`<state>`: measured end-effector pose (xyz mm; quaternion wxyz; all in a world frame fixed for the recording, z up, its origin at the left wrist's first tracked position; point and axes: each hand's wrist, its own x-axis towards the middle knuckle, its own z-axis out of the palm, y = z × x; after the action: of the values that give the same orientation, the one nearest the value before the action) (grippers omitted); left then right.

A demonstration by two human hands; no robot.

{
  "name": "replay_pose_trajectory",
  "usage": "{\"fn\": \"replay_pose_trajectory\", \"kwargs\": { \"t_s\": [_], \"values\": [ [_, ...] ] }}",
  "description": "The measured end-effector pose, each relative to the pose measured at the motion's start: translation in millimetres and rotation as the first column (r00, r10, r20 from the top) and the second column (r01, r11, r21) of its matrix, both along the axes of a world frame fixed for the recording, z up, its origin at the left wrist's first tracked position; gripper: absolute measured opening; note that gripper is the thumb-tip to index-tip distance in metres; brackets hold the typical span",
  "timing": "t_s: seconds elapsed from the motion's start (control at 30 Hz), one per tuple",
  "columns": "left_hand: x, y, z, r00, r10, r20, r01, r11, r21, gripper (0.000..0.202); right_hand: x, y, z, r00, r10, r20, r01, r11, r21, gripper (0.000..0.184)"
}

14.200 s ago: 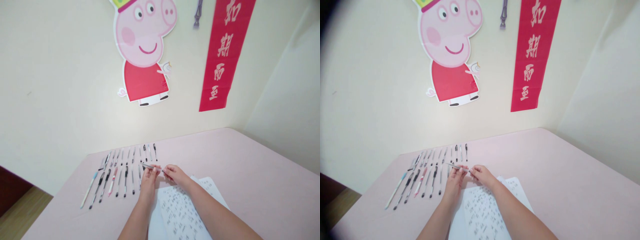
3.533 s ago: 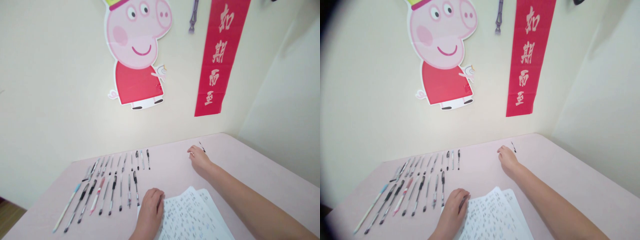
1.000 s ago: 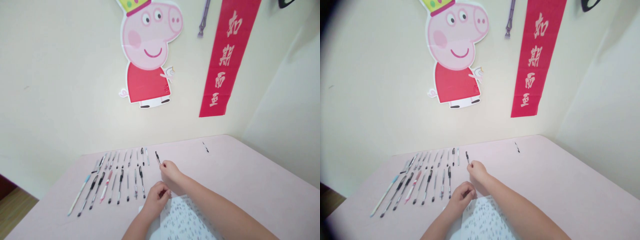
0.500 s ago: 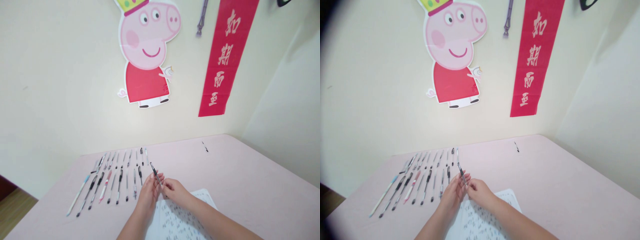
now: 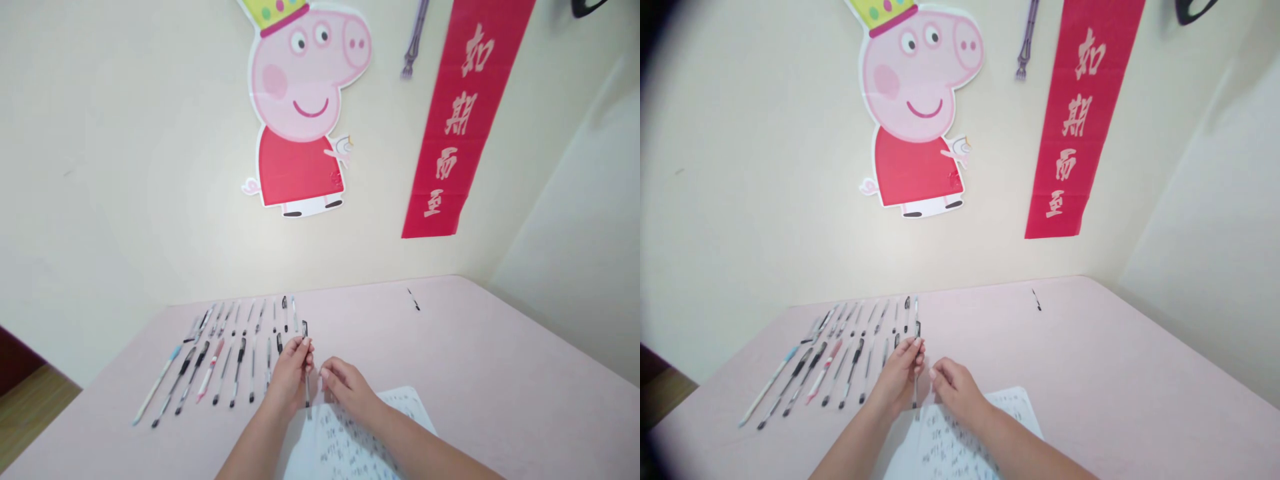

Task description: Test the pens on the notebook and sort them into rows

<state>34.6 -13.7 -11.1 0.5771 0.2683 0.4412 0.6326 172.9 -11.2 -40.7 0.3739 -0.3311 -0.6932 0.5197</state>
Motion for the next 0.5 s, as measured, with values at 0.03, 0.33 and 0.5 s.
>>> {"fn": "replay_pose_trajectory", "kwargs": {
  "t_s": [0.03,0.33,0.5],
  "values": [
    [1.5,1.7,-0.3,0.995,-0.028,-0.092,0.03,0.999,0.017,0.026,0.5,0.5,0.4,0.999,-0.022,-0.044,0.021,0.999,-0.025,0.036],
    [11.1,-0.9,-5.8,0.494,-0.021,-0.869,0.239,0.965,0.112,0.027,3.6,16.1,0.1,0.918,-0.303,-0.255,0.237,0.937,-0.258,0.049],
    [10.1,-4.7,-7.5,0.296,0.059,-0.953,0.27,0.952,0.143,0.025,5.0,20.4,-3.7,0.909,-0.321,-0.267,0.251,0.931,-0.266,0.046]
  ]
}}
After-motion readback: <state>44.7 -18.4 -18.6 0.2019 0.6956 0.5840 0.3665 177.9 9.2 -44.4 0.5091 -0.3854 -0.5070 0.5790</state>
